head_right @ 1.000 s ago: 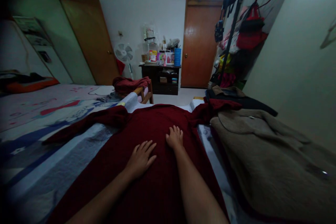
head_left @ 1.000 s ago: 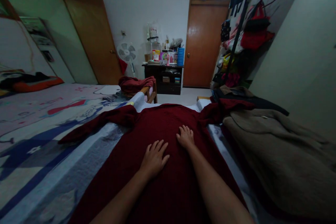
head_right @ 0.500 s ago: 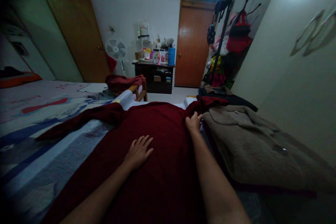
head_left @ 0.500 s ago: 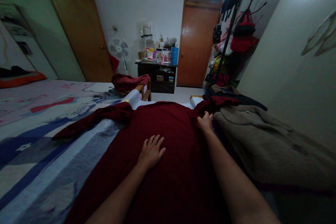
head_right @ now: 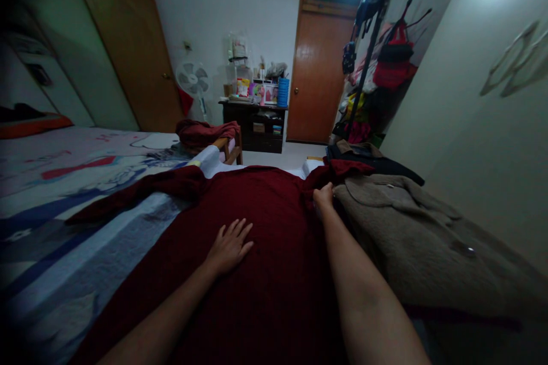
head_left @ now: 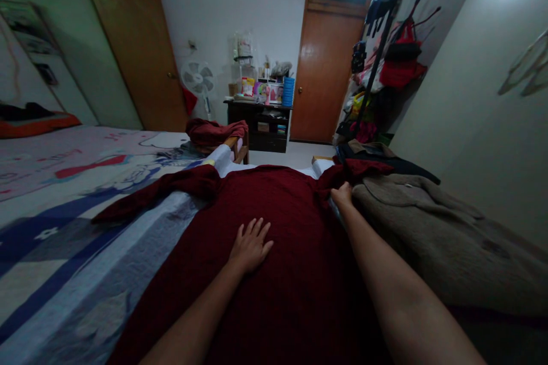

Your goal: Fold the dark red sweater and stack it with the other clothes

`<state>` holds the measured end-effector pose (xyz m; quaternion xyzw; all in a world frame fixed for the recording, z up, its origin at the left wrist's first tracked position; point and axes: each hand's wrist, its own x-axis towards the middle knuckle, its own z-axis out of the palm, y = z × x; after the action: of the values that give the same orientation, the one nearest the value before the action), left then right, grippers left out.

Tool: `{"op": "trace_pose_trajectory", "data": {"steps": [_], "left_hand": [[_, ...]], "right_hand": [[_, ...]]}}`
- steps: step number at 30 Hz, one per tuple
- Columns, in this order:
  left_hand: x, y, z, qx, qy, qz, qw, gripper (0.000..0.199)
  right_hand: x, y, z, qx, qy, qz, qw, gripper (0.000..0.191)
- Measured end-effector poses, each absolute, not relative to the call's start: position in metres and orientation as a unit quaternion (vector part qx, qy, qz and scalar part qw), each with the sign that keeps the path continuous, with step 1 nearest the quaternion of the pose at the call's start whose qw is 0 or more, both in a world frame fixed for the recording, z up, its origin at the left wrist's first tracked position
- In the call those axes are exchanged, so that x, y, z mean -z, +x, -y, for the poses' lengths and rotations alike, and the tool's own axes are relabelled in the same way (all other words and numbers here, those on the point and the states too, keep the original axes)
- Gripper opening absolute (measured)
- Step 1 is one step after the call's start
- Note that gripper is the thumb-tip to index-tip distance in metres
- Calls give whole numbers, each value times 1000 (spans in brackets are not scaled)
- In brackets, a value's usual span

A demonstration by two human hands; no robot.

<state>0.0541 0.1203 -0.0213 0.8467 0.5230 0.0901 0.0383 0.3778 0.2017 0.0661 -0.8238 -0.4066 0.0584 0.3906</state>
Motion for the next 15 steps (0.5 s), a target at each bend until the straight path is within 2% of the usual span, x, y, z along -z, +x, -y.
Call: {"op": "trace_pose_trajectory", "data": {"steps": [7,11,13,15], "left_hand": [[24,54,-120,-100,843,-528,34,58],[25,54,-119,-105,844,-524,35,58],[23,53,-118,-106,844,-523,43,58],[20,52,-119,-108,842,-525,58,57]], "right_hand": [[-64,377,-207,-70,-820,414,388,50],[-59,366,-198,-70,-817,434,372,63],[-56,359,-194,-64,-814,468,338,62],[-53,349,-190,-51,-796,536,277,51]]}}
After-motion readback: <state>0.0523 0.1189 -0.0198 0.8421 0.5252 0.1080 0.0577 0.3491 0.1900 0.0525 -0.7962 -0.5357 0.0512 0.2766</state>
